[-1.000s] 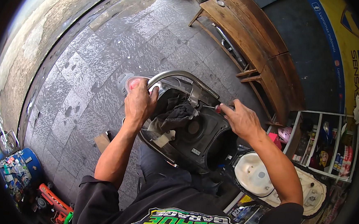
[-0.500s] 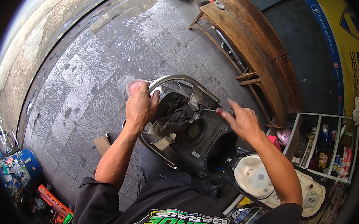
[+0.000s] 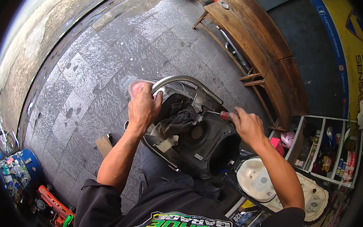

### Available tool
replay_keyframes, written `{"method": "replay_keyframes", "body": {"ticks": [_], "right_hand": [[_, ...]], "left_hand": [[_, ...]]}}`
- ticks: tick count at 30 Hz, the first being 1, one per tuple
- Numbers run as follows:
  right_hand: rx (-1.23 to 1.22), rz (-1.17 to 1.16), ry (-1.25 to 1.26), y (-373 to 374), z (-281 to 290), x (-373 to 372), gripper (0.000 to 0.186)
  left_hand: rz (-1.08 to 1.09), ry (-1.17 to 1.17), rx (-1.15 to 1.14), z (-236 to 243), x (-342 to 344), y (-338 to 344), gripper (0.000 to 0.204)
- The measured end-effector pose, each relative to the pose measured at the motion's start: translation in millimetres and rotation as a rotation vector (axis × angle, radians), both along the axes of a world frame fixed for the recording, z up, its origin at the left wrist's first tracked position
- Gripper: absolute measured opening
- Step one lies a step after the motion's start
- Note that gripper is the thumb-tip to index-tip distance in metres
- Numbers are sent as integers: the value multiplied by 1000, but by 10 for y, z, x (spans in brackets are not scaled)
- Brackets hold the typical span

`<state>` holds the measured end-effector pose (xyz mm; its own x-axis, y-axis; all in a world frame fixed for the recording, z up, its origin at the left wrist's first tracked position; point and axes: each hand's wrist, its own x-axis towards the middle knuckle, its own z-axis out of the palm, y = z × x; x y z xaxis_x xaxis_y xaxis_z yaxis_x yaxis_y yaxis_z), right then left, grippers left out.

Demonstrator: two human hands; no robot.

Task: The person places a body panel onto a motorcycle, aligns it with the frame, and uses a screwdriver to secure it with screws taken from a small tray.

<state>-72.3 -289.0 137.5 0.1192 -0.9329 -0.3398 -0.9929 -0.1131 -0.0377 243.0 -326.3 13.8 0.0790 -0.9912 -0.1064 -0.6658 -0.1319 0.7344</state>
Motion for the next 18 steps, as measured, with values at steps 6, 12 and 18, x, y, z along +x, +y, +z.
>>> {"method": "replay_keyframes", "body": {"ticks": [6,12,18], "right_hand": [[-265,236,-172,27,-42,65,35],[102,-212,25,-87,-164,-97,36],[-93,117,-35,-31,-51,72,37]], "left_hand": [[4,8,-36,-20,25,5,32],[-2,1,-41,-35,-15,-17,33],[-1,-25,-6,-19,14,14,32]]}}
